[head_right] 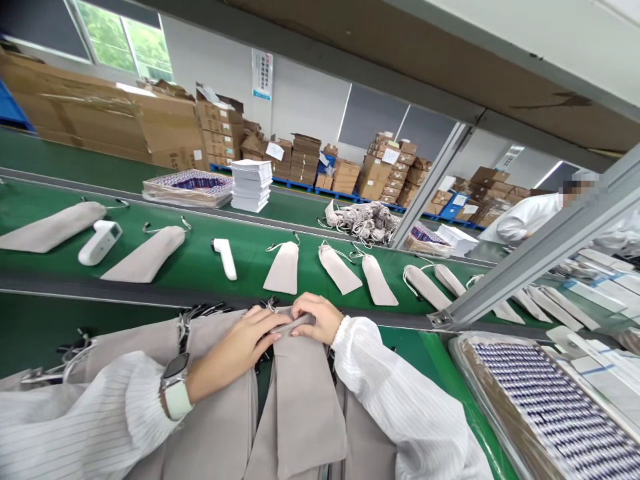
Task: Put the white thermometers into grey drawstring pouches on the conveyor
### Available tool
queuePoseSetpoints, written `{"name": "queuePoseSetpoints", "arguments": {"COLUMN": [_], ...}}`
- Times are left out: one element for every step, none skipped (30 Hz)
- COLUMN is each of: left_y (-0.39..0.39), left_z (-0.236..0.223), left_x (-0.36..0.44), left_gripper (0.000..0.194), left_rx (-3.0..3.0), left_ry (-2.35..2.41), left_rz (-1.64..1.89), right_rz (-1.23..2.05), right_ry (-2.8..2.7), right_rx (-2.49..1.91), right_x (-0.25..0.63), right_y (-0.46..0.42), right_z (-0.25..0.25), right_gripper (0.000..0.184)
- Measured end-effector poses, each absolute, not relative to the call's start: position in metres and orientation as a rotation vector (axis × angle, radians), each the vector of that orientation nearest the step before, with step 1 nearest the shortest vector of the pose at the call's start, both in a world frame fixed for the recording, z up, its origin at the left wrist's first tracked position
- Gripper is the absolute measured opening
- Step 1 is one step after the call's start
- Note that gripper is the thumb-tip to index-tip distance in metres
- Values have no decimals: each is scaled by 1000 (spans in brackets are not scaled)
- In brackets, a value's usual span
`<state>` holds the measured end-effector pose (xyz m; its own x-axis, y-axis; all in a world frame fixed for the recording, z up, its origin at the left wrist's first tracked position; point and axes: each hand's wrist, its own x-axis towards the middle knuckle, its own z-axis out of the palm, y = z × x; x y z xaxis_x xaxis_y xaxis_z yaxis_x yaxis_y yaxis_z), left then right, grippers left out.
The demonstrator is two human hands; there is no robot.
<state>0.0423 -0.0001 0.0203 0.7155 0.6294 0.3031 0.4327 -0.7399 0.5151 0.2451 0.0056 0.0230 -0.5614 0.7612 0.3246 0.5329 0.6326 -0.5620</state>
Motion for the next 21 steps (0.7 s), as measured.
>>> {"name": "queuePoseSetpoints", "arguments": {"left_y": [0,0,0,0,0,0,0,0,0,0,0,0,0,0,-1,-3,-5,-8,-11,-15,-18], "left_z": [20,20,20,20,20,20,20,20,19,19,19,19,19,20,21,24,26,29,32,35,37], "left_x": [42,42,42,42,42,42,43,43,43,43,43,43,43,43,42,41,40,39,37,36,36], "left_gripper": [28,27,26,24,22,21,19,19,19,20,20,21,21,21,22,22,21,20,19,18,17], "left_rx": [2511,2510,2510,2510,2510,2513,2517,2525,2535,2547,2562,2576,2586,2590,2587,2580,2575,2577,2592,2617,2648], "left_ry": [821,821,824,829,833,836,837,835,833,833,839,852,867,877,870,833,764,662,543,424,323], "left_rz": [659,662,666,669,672,672,670,667,662,654,646,639,640,656,691,736,780,813,822,806,772], "right_rz": [536,522,509,498,491,488,488,490,494,501,511,528,561,614,684,760,830,888,924,938,933], "right_ry": [-2298,-2280,-2257,-2238,-2230,-2233,-2241,-2250,-2254,-2256,-2256,-2251,-2245,-2235,-2216,-2181,-2118,-2039,-1960,-1896,-1874], "right_rx": [-1003,-1002,-1005,-1008,-1009,-1008,-1006,-1005,-1008,-1014,-1027,-1049,-1075,-1096,-1104,-1097,-1088,-1091,-1112,-1150,-1196], "right_x": [244,244,243,242,242,241,241,240,241,241,242,244,246,248,251,252,253,251,248,241,232], "right_y": [5,4,4,3,3,3,4,4,4,4,4,4,3,3,2,3,5,10,17,27,40], "right_z": [22,22,21,21,21,21,21,20,20,19,18,17,18,19,22,26,33,40,48,56,62], "right_gripper": [21,21,21,22,21,21,20,19,18,18,18,20,22,25,30,34,39,44,47,47,44]}}
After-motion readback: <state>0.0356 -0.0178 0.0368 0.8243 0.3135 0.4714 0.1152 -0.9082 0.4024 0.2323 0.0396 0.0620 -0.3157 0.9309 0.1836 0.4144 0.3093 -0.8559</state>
